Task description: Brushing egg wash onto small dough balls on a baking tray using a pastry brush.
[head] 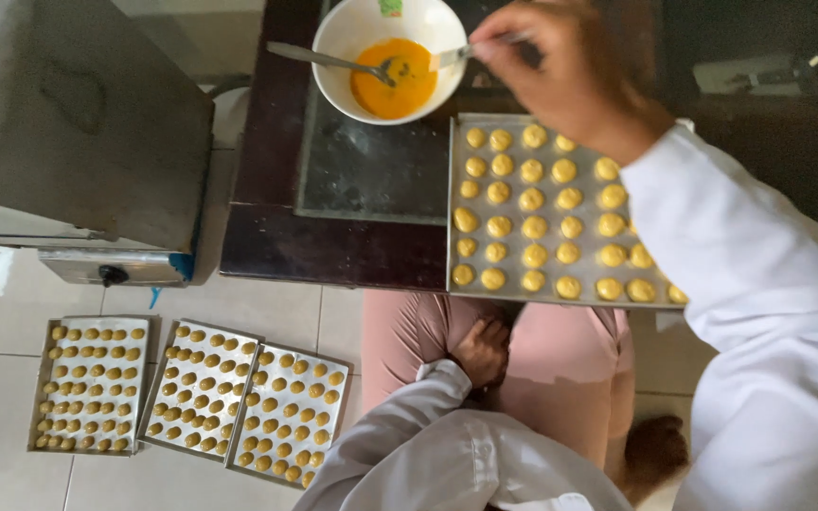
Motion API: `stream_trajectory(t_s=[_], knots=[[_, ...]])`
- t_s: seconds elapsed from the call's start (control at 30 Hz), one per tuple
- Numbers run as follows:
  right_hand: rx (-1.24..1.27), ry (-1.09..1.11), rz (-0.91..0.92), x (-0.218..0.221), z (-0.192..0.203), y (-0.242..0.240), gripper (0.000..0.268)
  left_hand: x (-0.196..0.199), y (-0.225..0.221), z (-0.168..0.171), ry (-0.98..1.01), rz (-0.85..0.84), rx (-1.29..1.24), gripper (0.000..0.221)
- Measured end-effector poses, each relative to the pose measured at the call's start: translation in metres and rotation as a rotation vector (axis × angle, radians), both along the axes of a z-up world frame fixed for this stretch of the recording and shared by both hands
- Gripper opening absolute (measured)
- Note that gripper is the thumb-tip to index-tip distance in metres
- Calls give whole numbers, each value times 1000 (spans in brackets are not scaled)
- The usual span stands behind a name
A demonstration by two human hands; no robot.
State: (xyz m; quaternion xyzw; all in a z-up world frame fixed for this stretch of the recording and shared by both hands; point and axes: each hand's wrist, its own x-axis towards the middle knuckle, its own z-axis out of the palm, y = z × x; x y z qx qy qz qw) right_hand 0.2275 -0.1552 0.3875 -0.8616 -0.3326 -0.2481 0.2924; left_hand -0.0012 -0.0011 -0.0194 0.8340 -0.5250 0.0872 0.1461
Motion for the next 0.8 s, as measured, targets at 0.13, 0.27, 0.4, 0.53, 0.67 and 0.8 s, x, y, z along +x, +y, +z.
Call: stream_trajectory(t_s=[0.13,0.27,0.4,0.53,0.67,0.8], knots=[[-343,53,-106,34,-19,11,12,2,-1,-2,-45,22,-33,27],[-216,-66,-88,29,-11,6,11,3,-1,-1,-60,28,-101,21],[-347,-14,-27,19,-4,-10,10,4,0,9,-73,18,-158,21],[-361,7,-64,6,24,-16,10,3,-2,3,-29,28,-148,21],[-91,95,-6,3,31,-11,12,3,1,11,-46,18,-108,23],[18,46,-256,2,20,11,23,3,1,9,5,8,-75,27]])
